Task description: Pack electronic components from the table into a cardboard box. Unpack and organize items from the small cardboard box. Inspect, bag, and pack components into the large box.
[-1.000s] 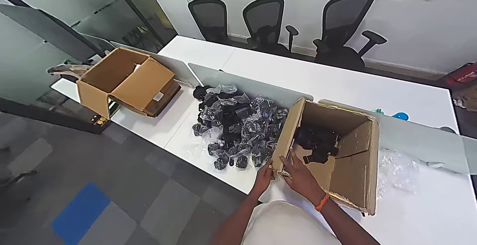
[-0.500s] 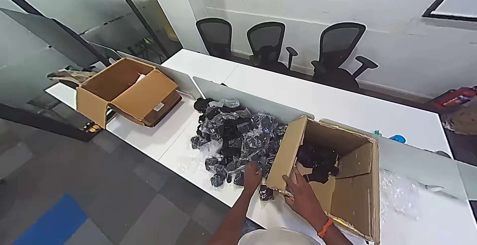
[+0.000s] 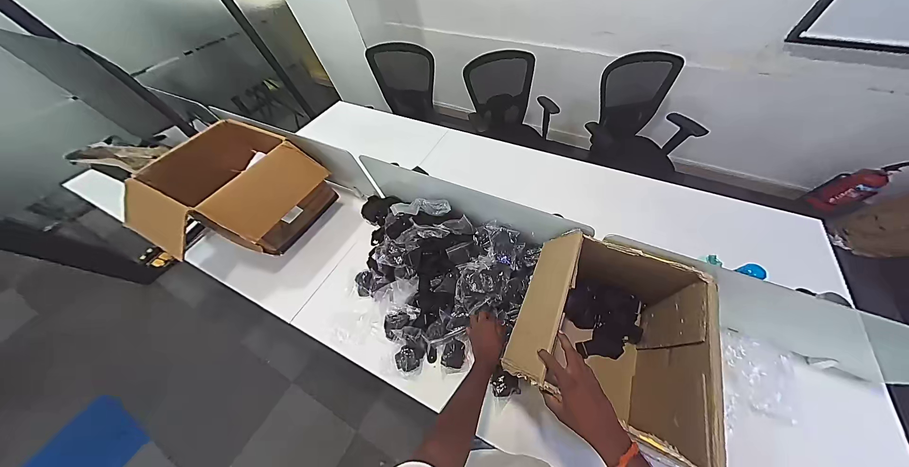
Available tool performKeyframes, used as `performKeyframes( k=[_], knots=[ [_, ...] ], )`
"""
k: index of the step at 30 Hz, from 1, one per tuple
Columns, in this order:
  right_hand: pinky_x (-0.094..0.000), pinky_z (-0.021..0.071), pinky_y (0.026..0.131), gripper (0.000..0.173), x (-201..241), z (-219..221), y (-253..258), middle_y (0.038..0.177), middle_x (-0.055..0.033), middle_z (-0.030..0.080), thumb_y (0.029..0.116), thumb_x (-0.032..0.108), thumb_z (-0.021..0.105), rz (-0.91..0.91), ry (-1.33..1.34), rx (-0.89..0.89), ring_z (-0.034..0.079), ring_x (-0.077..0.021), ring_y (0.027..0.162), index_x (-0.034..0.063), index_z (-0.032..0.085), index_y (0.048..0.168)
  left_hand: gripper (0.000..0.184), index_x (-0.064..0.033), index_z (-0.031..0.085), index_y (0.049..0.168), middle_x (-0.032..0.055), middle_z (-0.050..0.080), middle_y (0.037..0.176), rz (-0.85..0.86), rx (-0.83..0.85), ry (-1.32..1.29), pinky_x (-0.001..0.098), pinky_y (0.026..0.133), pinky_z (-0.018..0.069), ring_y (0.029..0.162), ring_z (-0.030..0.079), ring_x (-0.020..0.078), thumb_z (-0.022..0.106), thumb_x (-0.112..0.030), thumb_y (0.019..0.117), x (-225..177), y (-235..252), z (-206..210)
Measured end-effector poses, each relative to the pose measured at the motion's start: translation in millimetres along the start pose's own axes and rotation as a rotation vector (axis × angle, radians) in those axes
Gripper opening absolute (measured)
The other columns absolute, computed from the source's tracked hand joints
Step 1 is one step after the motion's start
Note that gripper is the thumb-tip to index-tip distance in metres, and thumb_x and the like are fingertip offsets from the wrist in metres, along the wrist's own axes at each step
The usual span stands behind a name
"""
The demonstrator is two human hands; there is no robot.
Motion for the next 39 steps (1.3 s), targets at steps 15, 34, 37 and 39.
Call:
performKeyframes(
  k=[15, 34, 37, 39],
  knots=[
    [-0.0388, 0.0506, 0.108, 0.067, -20.2, -27.3, -11.7, 0.158, -0.0153, 0.041, 0.0933, 0.039, 0.069, 0.005, 0.706, -0.247, 0.05, -0.0222, 0.139, 0.0048, 0.049, 0.147, 0.032, 0.0002, 0.065, 0.127, 0.0126, 0.072, 0.118, 0.277, -0.424, -0.937, 0.0369, 0.094, 0.0585, 0.102, 0.07, 0.0165, 0.059, -0.018, 0.1013, -40.0, -87.5, -141.4],
    [-0.0372, 0.0579, 0.093, 0.059, -90.1, -63.0, -61.2, 0.115, -0.0054, 0.07, 0.0917, 0.043, 0.073, 0.319, 0.747, -0.296, 0.069, -0.0129, 0.102, 0.0105, 0.057, 0.138, 0.044, -0.0013, 0.063, 0.125, 0.0103, 0.068, 0.116, 0.849, 0.189, -0.858, 0.036, 0.089, 0.0593, 0.103, 0.067, 0.0161, 0.072, -0.028, 0.0914, -168.8, -148.8, -86.5],
    [-0.0442, 0.059, 0.09, 0.078, -93.4, -55.3, -65.5, 0.113, -0.006, 0.071, 0.0877, 0.052, 0.074, 0.398, 0.599, -0.229, 0.071, -0.017, 0.099, 0.0148, 0.043, 0.148, 0.038, -0.0022, 0.069, 0.122, 0.0106, 0.072, 0.11, 0.83, 0.217, -0.716, 0.0365, 0.092, 0.0584, 0.1, 0.069, 0.0164, 0.068, -0.03, 0.0963, -169.9, -142.1, -75.3],
    [-0.0444, 0.0595, 0.084, 0.075, -94.0, -51.9, -65.9, 0.106, -0.0068, 0.07, 0.0861, 0.052, 0.075, 0.429, 0.599, -0.241, 0.07, -0.0186, 0.092, 0.0124, 0.046, 0.142, 0.025, -0.0034, 0.074, 0.107, 0.0098, 0.073, 0.102, 0.852, 0.196, -0.696, 0.0349, 0.088, 0.0589, 0.094, 0.069, 0.0153, 0.068, -0.025, 0.0968, -168.7, -137.6, -67.4]
  ],
)
Point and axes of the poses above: each hand's wrist, its own y-axis towards the middle knuckle, its own z-axis out of the palm, x = y × z, the point moved 4 cm from there along y, towards the middle knuckle
